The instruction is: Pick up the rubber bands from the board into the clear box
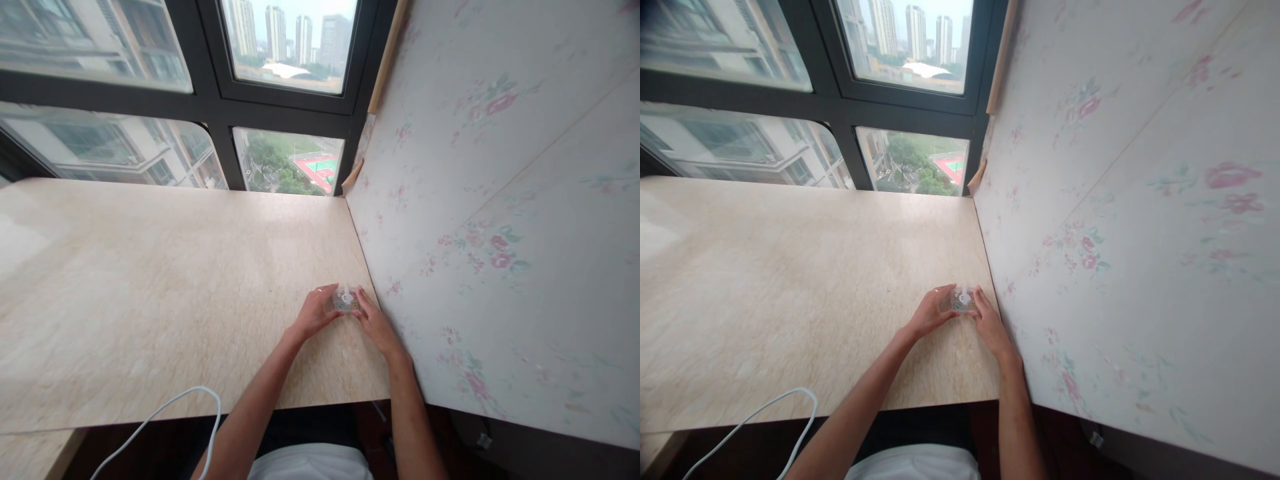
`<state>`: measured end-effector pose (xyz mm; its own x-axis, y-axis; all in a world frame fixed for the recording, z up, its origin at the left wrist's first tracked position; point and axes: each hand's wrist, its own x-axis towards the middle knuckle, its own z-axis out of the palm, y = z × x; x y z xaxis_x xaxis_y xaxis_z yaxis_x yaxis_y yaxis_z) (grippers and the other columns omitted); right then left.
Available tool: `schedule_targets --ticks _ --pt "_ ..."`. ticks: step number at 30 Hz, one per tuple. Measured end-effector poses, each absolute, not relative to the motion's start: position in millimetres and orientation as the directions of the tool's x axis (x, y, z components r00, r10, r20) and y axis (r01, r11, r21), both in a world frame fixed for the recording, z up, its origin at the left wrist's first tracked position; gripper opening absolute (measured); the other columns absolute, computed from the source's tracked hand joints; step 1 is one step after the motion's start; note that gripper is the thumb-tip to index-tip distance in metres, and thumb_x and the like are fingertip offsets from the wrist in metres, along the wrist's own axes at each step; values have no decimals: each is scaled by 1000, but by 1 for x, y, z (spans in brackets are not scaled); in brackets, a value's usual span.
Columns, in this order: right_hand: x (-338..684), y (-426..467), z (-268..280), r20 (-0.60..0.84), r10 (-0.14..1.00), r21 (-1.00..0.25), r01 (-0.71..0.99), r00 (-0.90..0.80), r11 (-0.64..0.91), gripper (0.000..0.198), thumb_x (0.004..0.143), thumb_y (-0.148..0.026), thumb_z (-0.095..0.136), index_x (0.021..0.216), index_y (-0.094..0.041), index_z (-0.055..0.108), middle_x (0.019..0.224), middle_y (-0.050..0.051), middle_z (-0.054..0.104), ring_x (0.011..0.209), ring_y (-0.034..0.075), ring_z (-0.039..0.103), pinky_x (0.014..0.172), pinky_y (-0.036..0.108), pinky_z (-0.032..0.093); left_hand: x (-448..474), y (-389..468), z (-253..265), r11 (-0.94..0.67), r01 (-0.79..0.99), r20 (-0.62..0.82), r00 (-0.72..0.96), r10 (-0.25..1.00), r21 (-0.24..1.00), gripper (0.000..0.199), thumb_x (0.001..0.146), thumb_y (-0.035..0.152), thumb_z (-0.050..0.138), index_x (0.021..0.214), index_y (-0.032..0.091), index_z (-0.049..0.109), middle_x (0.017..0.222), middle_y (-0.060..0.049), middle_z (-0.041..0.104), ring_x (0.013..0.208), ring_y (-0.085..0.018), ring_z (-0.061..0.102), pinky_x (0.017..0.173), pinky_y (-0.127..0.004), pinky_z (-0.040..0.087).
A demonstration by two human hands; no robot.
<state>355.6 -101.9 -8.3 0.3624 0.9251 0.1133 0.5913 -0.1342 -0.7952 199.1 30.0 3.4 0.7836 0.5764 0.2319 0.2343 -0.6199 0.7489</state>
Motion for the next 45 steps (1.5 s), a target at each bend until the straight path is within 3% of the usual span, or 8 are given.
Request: schedule_targets --ticks 14,24,34,37,41,45 --pt "354 -99 7 115 925 -752 640 361 -157 54 86 -16 48 138 -27 43 147 3 37 135 17 33 113 41 25 199 28 10 -625 292 190 786 589 724 59 70 35 75 124 19 56 134 -15 52 123 -27 49 102 -44 39" --pt "359 -97 14 51 917 -774 596 395 -213 54 78 -14 55 131 -25 54 139 3 48 130 19 42 112 41 29 200 27 10 -639 320 190 779 598 699 59 70 33 74 124 18 54 128 -13 57 123 -26 48 103 -42 38" --pt "351 -103 -3 101 906 -810 563 412 -166 62 83 -20 50 143 -28 36 147 2 38 135 17 33 113 39 23 196 23 0 -713 290 256 793 553 638 59 77 38 68 130 20 50 130 -9 57 125 -23 45 105 -39 36" --pt "351 -104 -3 103 906 -794 583 410 -174 66 84 -21 50 145 -29 29 148 3 36 135 18 33 113 41 23 195 23 1 -704 300 246 790 562 643 71 77 40 68 138 19 39 132 -12 54 126 -24 45 104 -40 38" --pt "346 -107 7 138 907 -729 660 397 -178 72 83 -27 55 147 -26 23 153 5 24 140 21 22 114 46 19 191 20 -2 -662 301 235 770 594 686 90 75 41 69 146 17 20 131 -16 53 122 -27 48 99 -43 41" --pt "313 -114 27 282 871 -671 732 401 -119 60 89 -33 51 145 -27 29 150 6 31 138 24 26 112 49 25 168 14 -2 -628 241 289 729 621 740 76 80 39 64 143 21 25 135 -13 48 125 -25 45 101 -44 40"
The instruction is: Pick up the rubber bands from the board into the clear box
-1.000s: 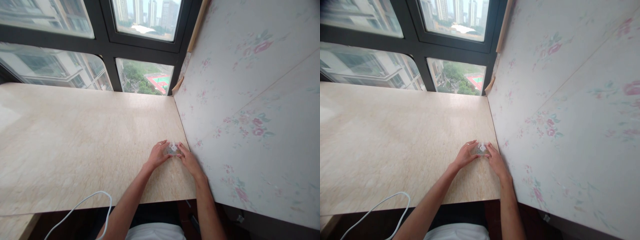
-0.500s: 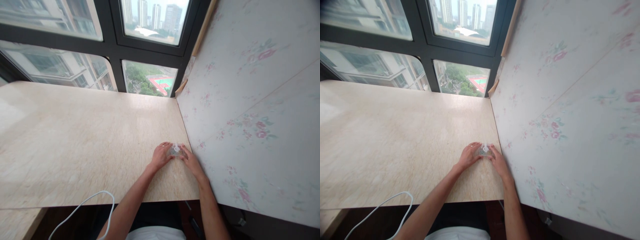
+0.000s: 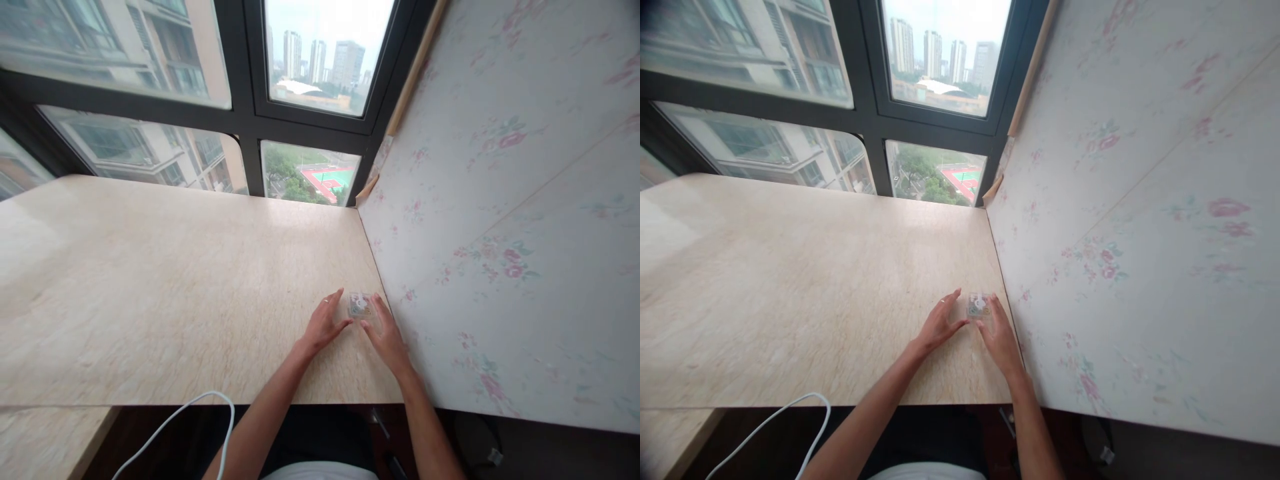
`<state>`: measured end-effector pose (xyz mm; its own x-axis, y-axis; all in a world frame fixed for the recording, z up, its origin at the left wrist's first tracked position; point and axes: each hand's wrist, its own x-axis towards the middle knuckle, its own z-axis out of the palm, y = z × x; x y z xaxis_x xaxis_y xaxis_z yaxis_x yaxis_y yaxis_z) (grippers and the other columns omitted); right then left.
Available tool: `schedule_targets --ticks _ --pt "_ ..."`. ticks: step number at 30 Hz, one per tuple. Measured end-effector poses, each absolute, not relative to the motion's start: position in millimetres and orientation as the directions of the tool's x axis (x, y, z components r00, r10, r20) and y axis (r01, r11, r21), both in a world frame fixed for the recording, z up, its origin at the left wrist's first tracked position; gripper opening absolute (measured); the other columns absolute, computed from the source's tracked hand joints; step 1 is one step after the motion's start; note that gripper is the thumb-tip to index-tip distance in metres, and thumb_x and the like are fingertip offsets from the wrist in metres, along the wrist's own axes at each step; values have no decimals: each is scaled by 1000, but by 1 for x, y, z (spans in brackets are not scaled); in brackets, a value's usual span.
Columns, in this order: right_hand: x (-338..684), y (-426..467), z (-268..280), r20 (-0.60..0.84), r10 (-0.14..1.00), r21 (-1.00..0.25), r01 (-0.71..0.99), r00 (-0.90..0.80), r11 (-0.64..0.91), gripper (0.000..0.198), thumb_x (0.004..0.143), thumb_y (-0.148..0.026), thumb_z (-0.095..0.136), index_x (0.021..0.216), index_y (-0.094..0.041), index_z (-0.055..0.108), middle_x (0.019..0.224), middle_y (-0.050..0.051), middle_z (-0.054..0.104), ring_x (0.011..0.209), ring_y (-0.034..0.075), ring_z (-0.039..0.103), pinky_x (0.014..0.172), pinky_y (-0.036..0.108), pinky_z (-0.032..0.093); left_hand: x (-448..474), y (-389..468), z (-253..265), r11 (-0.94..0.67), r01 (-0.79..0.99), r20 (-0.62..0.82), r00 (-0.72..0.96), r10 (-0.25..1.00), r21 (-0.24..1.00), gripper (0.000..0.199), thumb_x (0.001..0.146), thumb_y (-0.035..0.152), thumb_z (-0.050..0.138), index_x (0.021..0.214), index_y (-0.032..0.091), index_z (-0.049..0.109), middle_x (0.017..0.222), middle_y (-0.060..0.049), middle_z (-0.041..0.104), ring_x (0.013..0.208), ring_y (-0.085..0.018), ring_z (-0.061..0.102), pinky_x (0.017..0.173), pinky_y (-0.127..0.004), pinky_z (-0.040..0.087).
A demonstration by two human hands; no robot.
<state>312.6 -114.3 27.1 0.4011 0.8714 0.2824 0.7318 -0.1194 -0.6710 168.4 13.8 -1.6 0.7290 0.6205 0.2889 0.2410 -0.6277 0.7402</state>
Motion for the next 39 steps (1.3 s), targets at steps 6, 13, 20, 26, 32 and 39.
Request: schedule_targets --ticks 6,13,20,26,32,39 --pt "233 -104 47 308 920 -713 699 244 53 21 95 -31 43 99 -23 63 107 7 63 106 21 56 94 38 44 100 20 13 -649 312 293 701 650 694 30 86 15 47 114 19 58 113 -8 62 104 -19 58 91 -35 46" --pt "181 -65 30 270 961 -632 765 65 125 17 93 -26 48 81 -20 57 85 3 60 84 19 54 79 35 43 19 32 19 -596 504 278 570 773 624 24 79 5 39 68 18 55 72 -3 58 72 -16 55 68 -28 43" --pt "178 -61 21 301 952 -620 770 56 151 10 89 -19 51 82 -21 58 85 2 59 83 19 53 77 33 41 12 28 15 -566 531 284 521 805 631 23 78 3 38 68 19 52 75 -4 58 76 -18 54 68 -29 43" --pt "177 -60 21 312 944 -659 740 107 134 15 89 -21 51 77 -22 59 80 2 59 79 18 55 74 33 43 10 26 14 -557 515 295 504 811 651 23 78 5 36 70 19 52 75 -4 58 76 -18 56 69 -30 45" --pt "178 -61 21 321 941 -677 720 103 152 14 89 -20 51 79 -22 60 82 2 61 81 19 55 76 33 44 7 24 10 -596 498 373 479 795 630 20 83 9 42 90 19 58 89 -6 62 87 -20 58 77 -35 49" --pt "180 -62 14 337 932 -692 707 133 149 6 86 -20 55 83 -22 60 83 3 62 82 19 57 76 34 46 7 27 7 -555 506 357 438 825 660 19 84 12 43 92 19 58 89 -6 63 87 -20 59 77 -36 51"
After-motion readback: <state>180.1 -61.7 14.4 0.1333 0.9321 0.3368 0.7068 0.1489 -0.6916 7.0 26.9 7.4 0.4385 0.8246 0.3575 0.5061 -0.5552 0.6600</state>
